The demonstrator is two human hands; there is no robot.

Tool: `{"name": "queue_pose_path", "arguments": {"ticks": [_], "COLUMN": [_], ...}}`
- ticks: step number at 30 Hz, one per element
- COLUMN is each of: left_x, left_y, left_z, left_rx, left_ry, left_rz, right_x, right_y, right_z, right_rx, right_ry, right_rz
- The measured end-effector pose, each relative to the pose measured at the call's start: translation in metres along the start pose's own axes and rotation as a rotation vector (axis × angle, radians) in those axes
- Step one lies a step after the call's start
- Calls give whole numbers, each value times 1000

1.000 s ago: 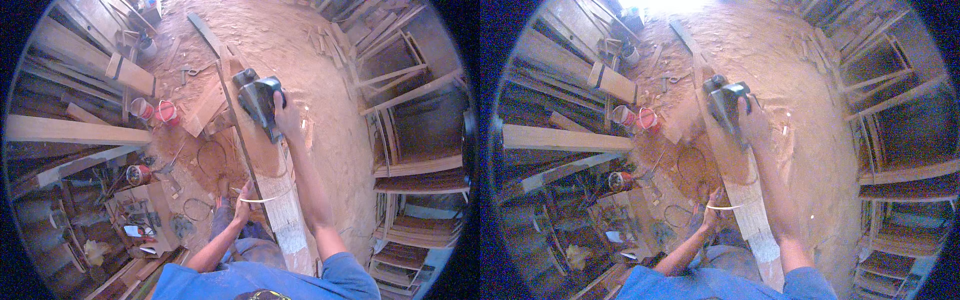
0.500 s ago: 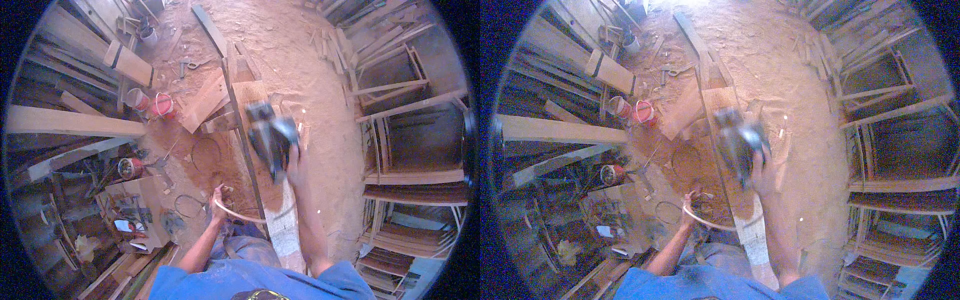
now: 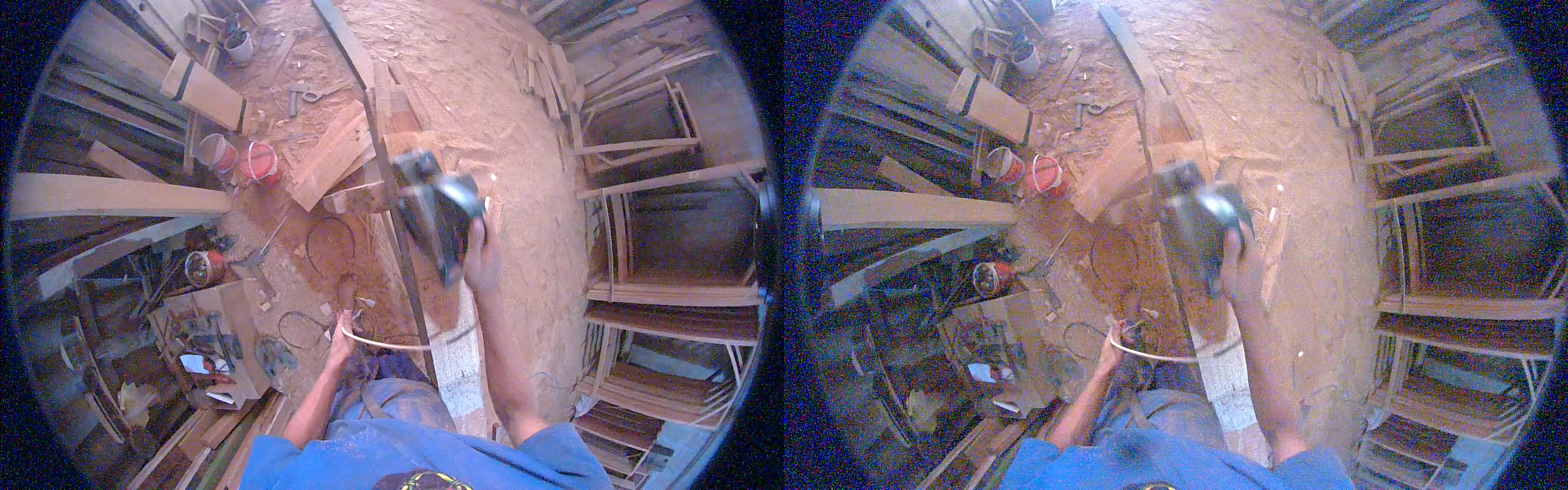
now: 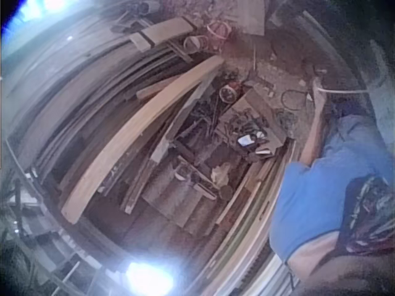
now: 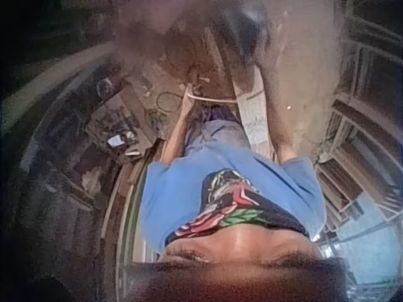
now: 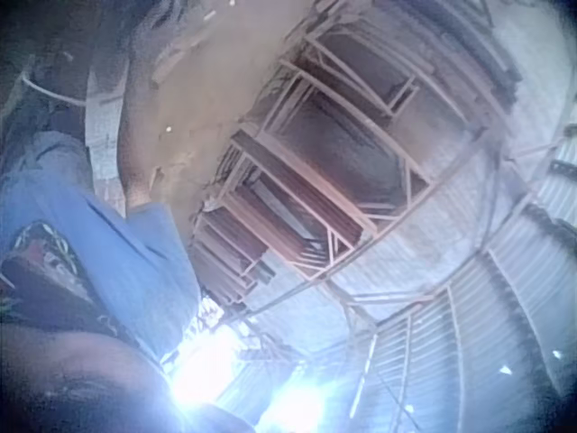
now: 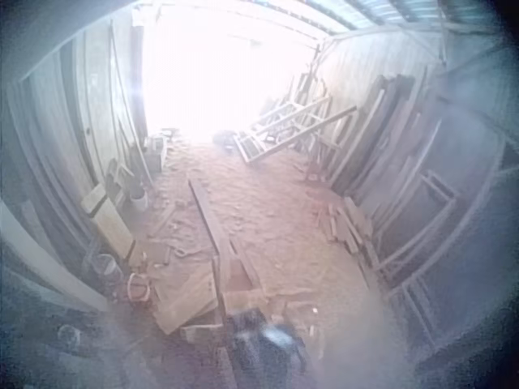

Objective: The person uses a circular saw to cut a wooden plank into smaller pieces. They then use a sander to smooth the edges of the cut pieces. The person handles the wood and tools with both hands, adjusting the wood's position as needed.

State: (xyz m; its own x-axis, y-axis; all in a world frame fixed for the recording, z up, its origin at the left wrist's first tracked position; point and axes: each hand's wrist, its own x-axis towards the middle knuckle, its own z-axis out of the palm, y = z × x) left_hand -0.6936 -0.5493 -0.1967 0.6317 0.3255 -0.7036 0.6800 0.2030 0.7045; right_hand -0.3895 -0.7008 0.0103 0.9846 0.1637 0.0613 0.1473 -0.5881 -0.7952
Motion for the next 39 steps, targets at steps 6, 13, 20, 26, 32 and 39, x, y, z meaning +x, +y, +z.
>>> {"name": "queue_pose_path", "arguments": {"ticks": [6, 13, 20, 26, 32, 39], "left_x": [0, 10, 0, 9, 15, 18], "left_y": [70, 16, 22, 32, 71, 59], "left_z": [-3, -23, -23, -23, -43, -62], "left_rx": [-193, -257, -57, 75, 251, 337], "left_ry": [-31, 55, 56, 65, 79, 182], "left_rz": [53, 33, 75, 129, 148, 223], "right_x": [127, 7, -189, -86, 85, 146], "right_y": [-49, -22, 42, 30, -66, -54], "right_z": [47, 18, -52, -8, 57, 70], "right_rx": [-39, 303, -64, -22, -35, 81], "right_ry": [74, -109, -84, -64, 10, -37], "right_rz": [-40, 37, 209, 137, 6, 54]}}
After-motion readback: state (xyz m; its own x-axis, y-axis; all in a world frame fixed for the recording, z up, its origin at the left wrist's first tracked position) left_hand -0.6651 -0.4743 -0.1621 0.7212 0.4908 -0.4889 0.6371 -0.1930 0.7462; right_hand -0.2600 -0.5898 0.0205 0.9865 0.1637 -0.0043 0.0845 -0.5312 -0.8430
